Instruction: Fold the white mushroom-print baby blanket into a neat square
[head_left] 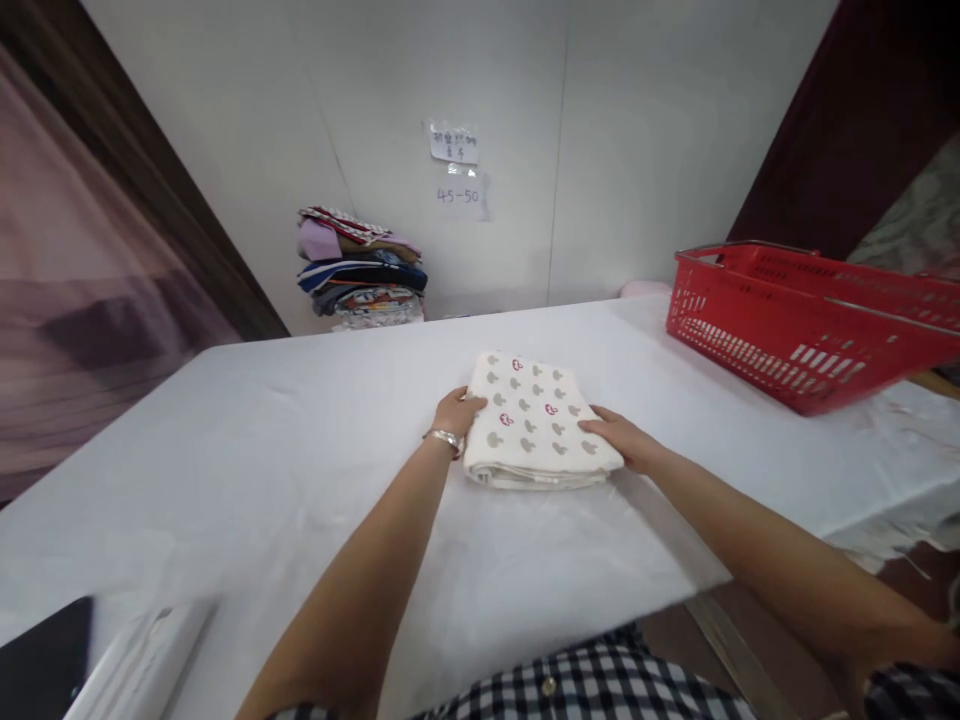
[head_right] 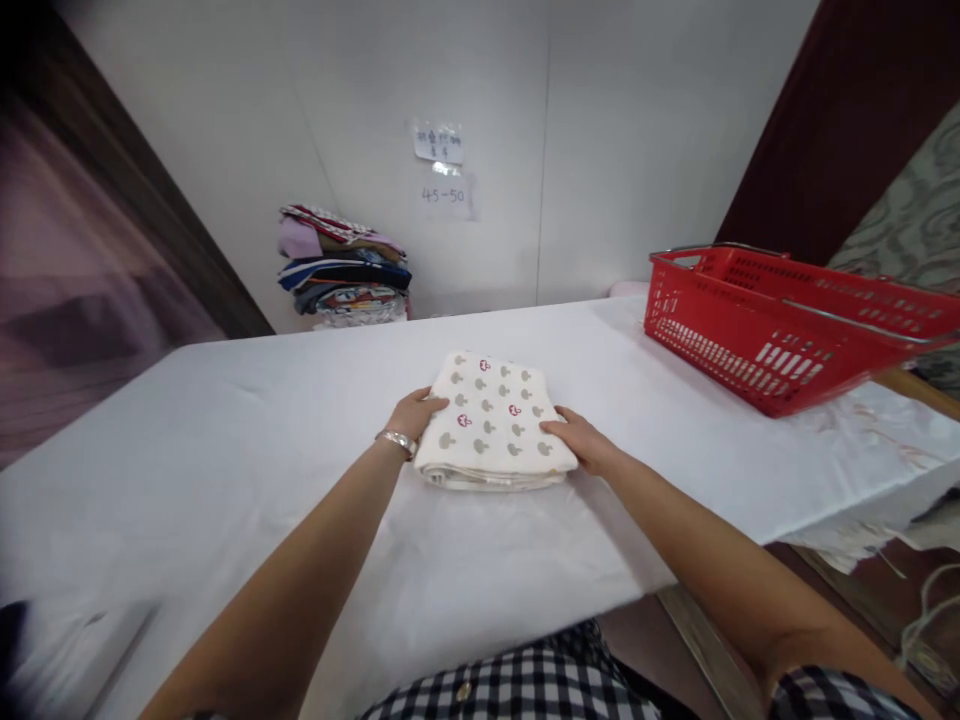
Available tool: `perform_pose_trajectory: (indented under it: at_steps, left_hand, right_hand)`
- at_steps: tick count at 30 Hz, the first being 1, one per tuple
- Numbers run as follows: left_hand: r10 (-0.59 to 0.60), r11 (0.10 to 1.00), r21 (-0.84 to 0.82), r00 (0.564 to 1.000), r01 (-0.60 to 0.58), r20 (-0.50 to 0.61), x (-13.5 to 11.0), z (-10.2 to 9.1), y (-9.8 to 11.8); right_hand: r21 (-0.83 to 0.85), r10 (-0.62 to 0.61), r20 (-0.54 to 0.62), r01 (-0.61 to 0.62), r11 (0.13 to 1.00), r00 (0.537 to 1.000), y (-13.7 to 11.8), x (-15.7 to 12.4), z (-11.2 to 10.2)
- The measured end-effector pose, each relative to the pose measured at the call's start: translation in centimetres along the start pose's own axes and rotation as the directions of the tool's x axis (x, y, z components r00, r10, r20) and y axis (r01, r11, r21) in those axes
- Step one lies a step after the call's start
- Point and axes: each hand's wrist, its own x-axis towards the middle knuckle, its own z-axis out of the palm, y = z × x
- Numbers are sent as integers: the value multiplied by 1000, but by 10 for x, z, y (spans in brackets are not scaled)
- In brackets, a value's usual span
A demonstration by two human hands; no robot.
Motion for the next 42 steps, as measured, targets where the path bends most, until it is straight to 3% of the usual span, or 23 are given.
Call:
perform_pose_trajectory:
  at_steps: [5,11,15,17,21,26,30,35,39,42]
  left_hand:
    - [-79,992,-100,997,81,22,-12,-41,-19]
    - [13,979,-206,1000,-10,15,-74,-61,-61]
    - [211,974,58,972,-218,106,-105,-52,-75]
    - [284,925,243,957,-291,65,-111,-43,-76]
    - [413,818,458,910,-349,-45,-110,-24,-72]
    - [368,766,600,923,-230,-115,-100,-13,-65]
    - [336,720,675,932,-164,-132,-93,-32,-62]
    - [231,730,682,954,-40,-192,-88,-63,-59]
    - [250,692,721,951,-45,-180,-91,-60,-58]
    - [326,636,766,933,-98,-151,-94,-55,-58]
  right_hand:
    - [-239,-26,-135,-7,971,991,6,0,24]
    - [-196,3,-74,-18,981,997,2,-5,23]
    - [-276,-27,-98,-1,961,995,-2,-12,28]
    - [-335,-40,-112,0,942,993,-3,-14,29]
    - [-389,-78,-116,27,921,990,0,-18,30]
    - [-408,-151,-102,97,908,983,8,-18,27]
    - [-383,-160,-116,104,918,980,16,-14,24]
    - [-217,-90,-21,84,972,996,21,-14,29]
    - [-285,-91,-21,81,955,996,16,-16,32]
    - [-436,-187,-1,168,884,982,14,-18,31]
